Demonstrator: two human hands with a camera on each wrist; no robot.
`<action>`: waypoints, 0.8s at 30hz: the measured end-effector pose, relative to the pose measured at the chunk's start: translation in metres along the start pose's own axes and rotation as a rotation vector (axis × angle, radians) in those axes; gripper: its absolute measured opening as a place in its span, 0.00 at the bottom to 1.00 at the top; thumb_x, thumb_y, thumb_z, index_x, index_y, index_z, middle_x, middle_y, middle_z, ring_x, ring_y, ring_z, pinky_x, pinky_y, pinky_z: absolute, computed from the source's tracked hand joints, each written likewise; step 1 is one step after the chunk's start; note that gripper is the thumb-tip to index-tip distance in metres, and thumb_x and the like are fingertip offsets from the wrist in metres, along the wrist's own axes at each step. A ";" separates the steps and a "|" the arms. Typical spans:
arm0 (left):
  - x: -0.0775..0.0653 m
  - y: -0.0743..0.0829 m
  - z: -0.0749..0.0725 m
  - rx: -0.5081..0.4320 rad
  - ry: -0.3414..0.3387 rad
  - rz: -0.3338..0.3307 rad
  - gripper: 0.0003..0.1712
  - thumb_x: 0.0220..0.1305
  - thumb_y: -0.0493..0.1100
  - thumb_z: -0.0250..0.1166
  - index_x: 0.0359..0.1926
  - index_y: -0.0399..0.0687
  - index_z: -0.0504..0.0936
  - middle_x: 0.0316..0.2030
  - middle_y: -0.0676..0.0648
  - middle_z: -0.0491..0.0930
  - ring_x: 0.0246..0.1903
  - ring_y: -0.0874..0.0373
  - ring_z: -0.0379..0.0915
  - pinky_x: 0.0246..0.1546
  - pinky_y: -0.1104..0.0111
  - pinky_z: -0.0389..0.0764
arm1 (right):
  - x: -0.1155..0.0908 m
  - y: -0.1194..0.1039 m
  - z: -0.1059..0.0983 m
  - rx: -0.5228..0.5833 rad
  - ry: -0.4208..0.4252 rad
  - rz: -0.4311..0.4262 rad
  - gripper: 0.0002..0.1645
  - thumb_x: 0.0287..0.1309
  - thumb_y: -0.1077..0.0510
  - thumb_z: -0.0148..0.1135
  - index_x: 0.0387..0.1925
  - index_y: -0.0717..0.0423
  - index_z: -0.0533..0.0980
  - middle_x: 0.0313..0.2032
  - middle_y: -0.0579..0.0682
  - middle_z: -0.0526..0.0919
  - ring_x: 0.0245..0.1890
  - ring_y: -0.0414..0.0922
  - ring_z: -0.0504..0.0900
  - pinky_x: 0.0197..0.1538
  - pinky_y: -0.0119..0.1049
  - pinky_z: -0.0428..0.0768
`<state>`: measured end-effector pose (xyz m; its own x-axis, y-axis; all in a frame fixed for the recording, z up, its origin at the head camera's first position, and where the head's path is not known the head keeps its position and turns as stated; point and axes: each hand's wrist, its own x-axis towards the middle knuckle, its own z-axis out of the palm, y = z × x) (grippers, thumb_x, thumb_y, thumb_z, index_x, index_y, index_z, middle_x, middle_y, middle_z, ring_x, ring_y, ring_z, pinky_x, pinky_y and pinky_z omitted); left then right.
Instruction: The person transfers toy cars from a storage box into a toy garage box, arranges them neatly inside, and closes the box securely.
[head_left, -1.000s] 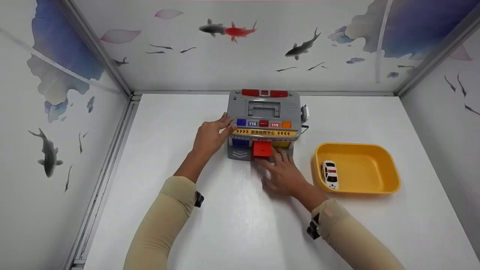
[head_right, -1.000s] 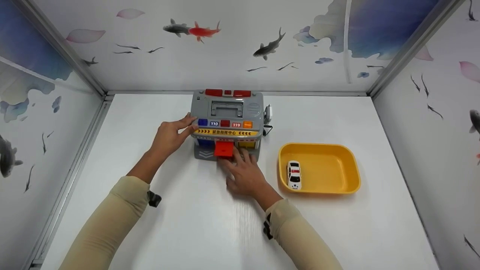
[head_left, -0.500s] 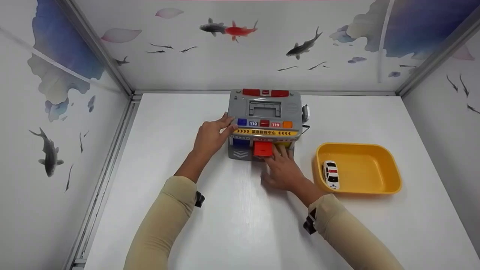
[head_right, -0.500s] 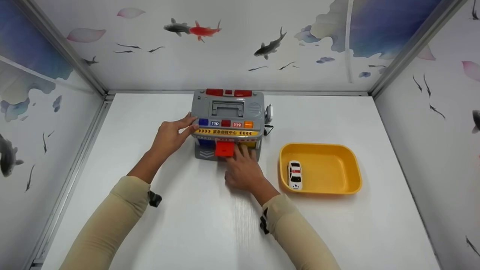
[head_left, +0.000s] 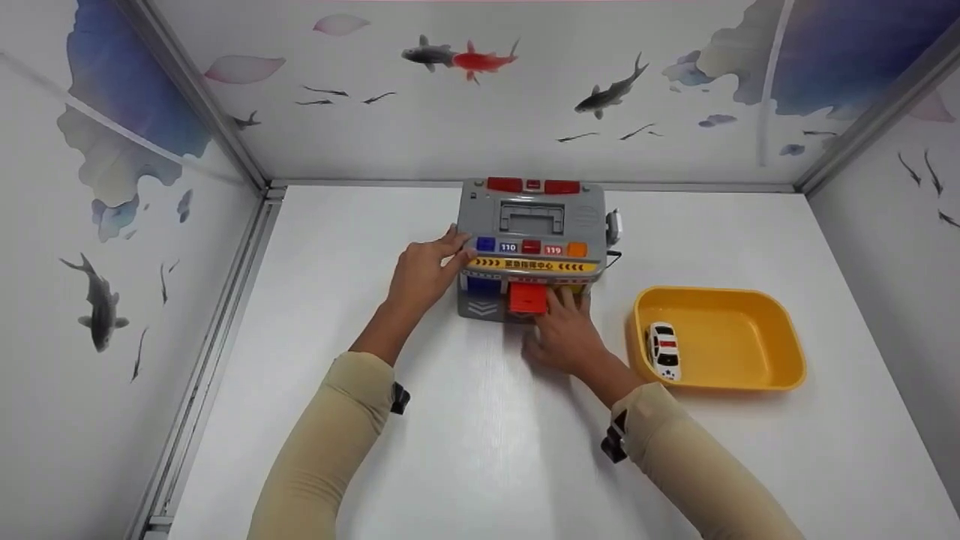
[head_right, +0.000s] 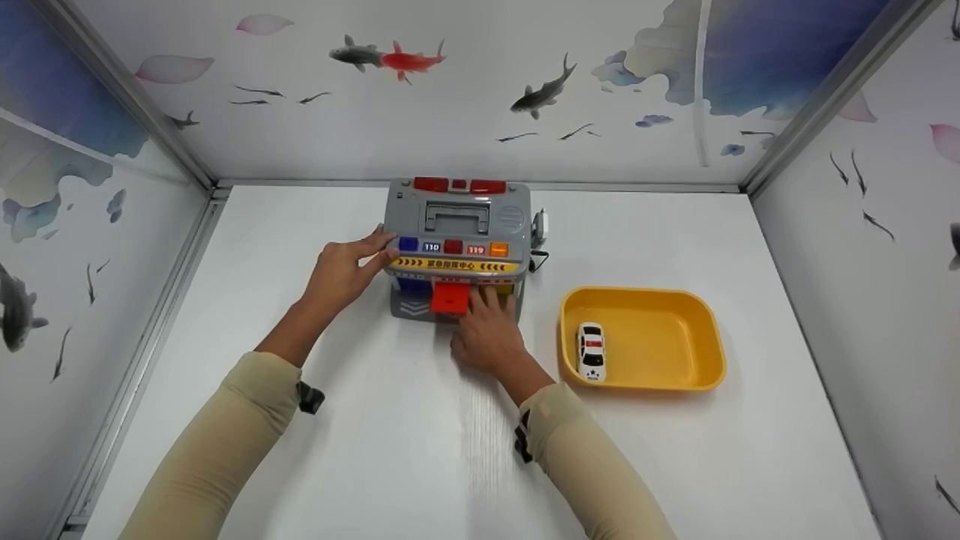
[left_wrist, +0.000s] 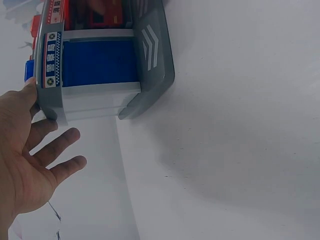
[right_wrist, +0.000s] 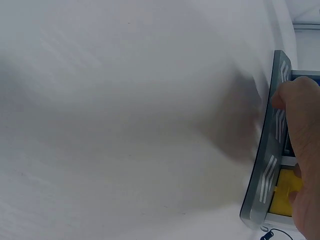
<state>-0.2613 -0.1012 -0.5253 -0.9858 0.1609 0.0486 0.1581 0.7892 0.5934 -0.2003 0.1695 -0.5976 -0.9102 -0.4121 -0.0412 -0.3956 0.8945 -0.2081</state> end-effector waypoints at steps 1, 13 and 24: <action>0.000 0.000 0.000 -0.003 -0.001 -0.001 0.32 0.81 0.68 0.61 0.75 0.62 0.80 0.77 0.49 0.73 0.76 0.46 0.75 0.77 0.51 0.78 | 0.000 0.000 0.000 -0.004 -0.004 0.003 0.50 0.74 0.44 0.62 0.89 0.51 0.54 0.85 0.58 0.60 0.84 0.66 0.55 0.83 0.80 0.52; 0.001 -0.001 0.002 -0.004 0.005 0.003 0.32 0.80 0.68 0.61 0.76 0.61 0.80 0.77 0.48 0.74 0.76 0.46 0.75 0.78 0.52 0.77 | -0.012 0.010 0.006 0.009 0.098 -0.064 0.36 0.76 0.47 0.63 0.80 0.49 0.72 0.85 0.56 0.63 0.81 0.66 0.57 0.78 0.75 0.64; 0.001 -0.001 0.000 0.000 0.000 0.011 0.32 0.81 0.68 0.60 0.76 0.61 0.80 0.77 0.48 0.74 0.76 0.46 0.75 0.78 0.50 0.77 | -0.026 0.026 0.000 0.008 0.361 -0.257 0.25 0.64 0.61 0.75 0.61 0.51 0.80 0.73 0.55 0.77 0.71 0.61 0.71 0.63 0.60 0.76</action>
<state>-0.2619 -0.1014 -0.5257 -0.9839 0.1701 0.0550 0.1693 0.7875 0.5926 -0.1869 0.2039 -0.6017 -0.7677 -0.5326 0.3564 -0.6148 0.7691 -0.1747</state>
